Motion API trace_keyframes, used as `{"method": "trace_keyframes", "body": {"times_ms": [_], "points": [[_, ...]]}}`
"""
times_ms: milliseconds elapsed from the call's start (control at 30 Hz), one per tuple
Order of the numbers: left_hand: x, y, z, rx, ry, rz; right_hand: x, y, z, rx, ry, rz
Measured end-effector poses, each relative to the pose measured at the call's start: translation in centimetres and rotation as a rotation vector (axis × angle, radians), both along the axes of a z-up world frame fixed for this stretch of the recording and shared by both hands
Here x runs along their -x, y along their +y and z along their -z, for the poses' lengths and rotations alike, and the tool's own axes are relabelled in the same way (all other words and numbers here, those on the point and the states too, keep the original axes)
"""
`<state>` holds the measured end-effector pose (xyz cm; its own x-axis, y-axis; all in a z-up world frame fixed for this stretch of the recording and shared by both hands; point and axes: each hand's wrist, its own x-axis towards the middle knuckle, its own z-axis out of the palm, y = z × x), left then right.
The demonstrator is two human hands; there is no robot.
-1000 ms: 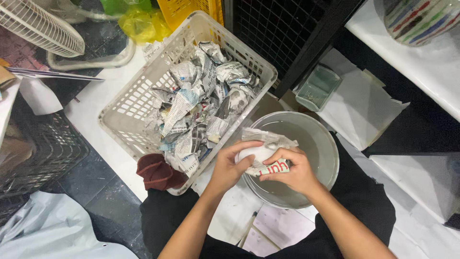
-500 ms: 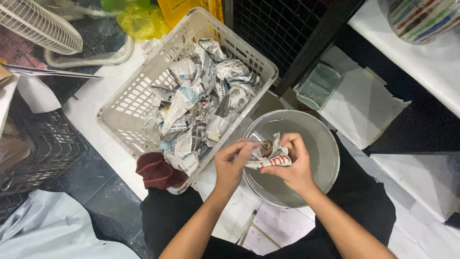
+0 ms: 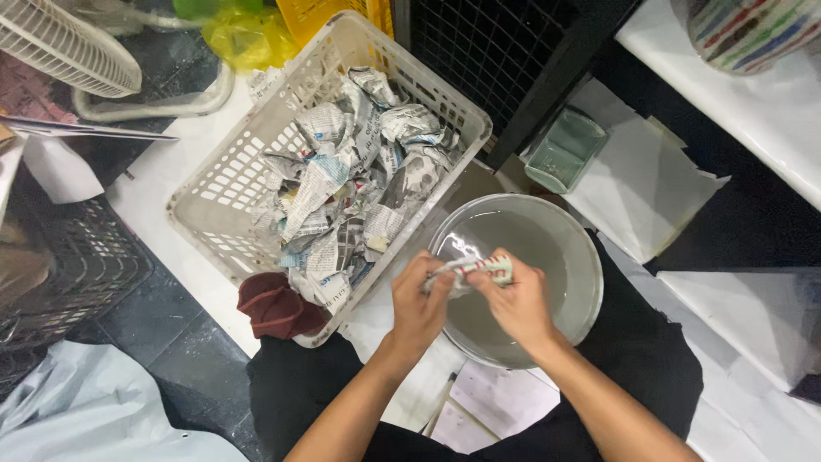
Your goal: The person repeatedly takes small ceramic items from a shelf, wraps each one in newspaper, and places the wrapped items into a white plastic basket. The process is repeated for several items including bowls and cups.
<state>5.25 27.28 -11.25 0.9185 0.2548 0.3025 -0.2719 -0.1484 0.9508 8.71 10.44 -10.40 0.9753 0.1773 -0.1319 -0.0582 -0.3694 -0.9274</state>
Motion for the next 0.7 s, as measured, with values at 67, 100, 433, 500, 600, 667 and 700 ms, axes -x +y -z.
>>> {"method": "trace_keyframes", "body": {"times_ms": [67, 100, 433, 500, 600, 667, 700], "points": [[-0.3, -0.5, 0.5, 0.004, 0.088, -0.069, 0.1, 0.2, 0.0, 0.086, -0.076, 0.029], [-0.4, -0.7, 0.7, 0.040, 0.162, -0.089, 0.0, 0.4, 0.1, 0.034, -0.157, 0.020], [-1.7, 0.0, -1.4, 0.159, 0.306, 0.062, -0.9, 2.2, 2.3, -0.259, 0.201, 0.190], [-2.2, 0.6, -2.2, 0.206, 0.390, 0.077, -1.8, 3.0, 1.4, -0.252, 0.153, 0.185], [-3.0, 1.8, -2.6, 0.231, 0.414, 0.003, -2.9, 4.9, -0.2, -0.238, 0.032, 0.129], [-4.3, 3.3, -2.3, 0.199, 0.372, -0.074, -4.7, 6.8, -1.0, -0.253, 0.016, 0.098], [-5.0, 4.4, -2.1, 0.167, 0.343, -0.112, -5.6, 7.8, -1.3, -0.243, 0.001, 0.052]]}}
